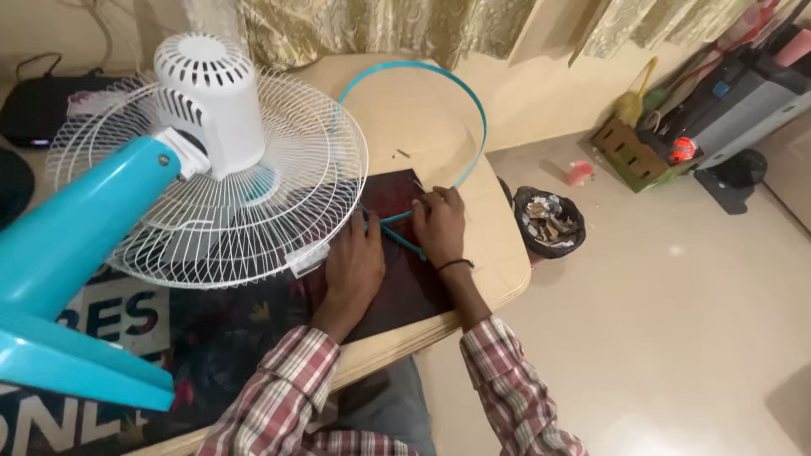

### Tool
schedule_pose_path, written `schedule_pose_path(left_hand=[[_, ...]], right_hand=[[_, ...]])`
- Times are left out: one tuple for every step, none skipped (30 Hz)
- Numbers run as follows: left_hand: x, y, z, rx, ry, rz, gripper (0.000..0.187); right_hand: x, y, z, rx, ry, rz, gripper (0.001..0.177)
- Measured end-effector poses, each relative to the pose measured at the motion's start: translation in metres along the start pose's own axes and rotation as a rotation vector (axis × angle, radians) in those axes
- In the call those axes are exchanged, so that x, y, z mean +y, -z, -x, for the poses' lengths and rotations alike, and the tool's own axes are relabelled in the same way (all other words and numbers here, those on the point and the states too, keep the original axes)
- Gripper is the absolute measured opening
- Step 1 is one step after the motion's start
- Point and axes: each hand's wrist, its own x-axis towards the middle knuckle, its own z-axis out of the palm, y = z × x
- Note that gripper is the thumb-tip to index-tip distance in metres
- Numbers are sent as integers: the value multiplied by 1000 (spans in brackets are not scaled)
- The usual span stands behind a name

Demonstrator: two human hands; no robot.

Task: The person uses a screwdriver to remove screws from the front grill of a standing fan. They then detach the grill and place it on the table.

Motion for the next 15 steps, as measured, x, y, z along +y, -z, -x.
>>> schedule_pose_path(left_hand=[[1,-3,-1,-47,19,-56,37],[1,-5,0,-94,38,-111,29],[0,-6,1,-87,22,-170,23],[-3,-7,3,-80,6,-229,16],[-5,-7,5,-72,-9,-290,11],[-5,-8,8,-44,-7,-331,10],[-6,-8,12,-15,-1,-374,9],[-8,-8,16,13,4,-417,9],[-9,-9,20,16,-1,-407,12],[-11,-9,25,18,-6,-397,15],[-15,-9,27,24,-14,-390,18],[-18,-8,28,22,-19,-397,20],[-22,-8,28,23,-20,-405,22],[-25,-8,26,25,-21,-412,24],[-26,-7,26,23,-16,-392,24]], right_hand=[[1,5,1,-25,15,13,16],[2,10,3,-49,30,27,17],[4,16,4,-72,46,41,17],[7,24,4,-91,59,34,17],[12,31,2,-110,73,26,19],[18,39,0,-128,87,18,21],[24,45,-5,-127,166,29,24],[31,51,-11,-126,245,39,26],[38,56,-14,-129,321,47,28],[44,61,-14,-171,345,91,25],[48,63,-17,-207,371,132,22],[51,66,-18,-243,396,174,19],[54,71,-18,-260,418,138,17],[55,77,-15,-277,439,103,15],[55,81,-11,-296,458,67,14]])
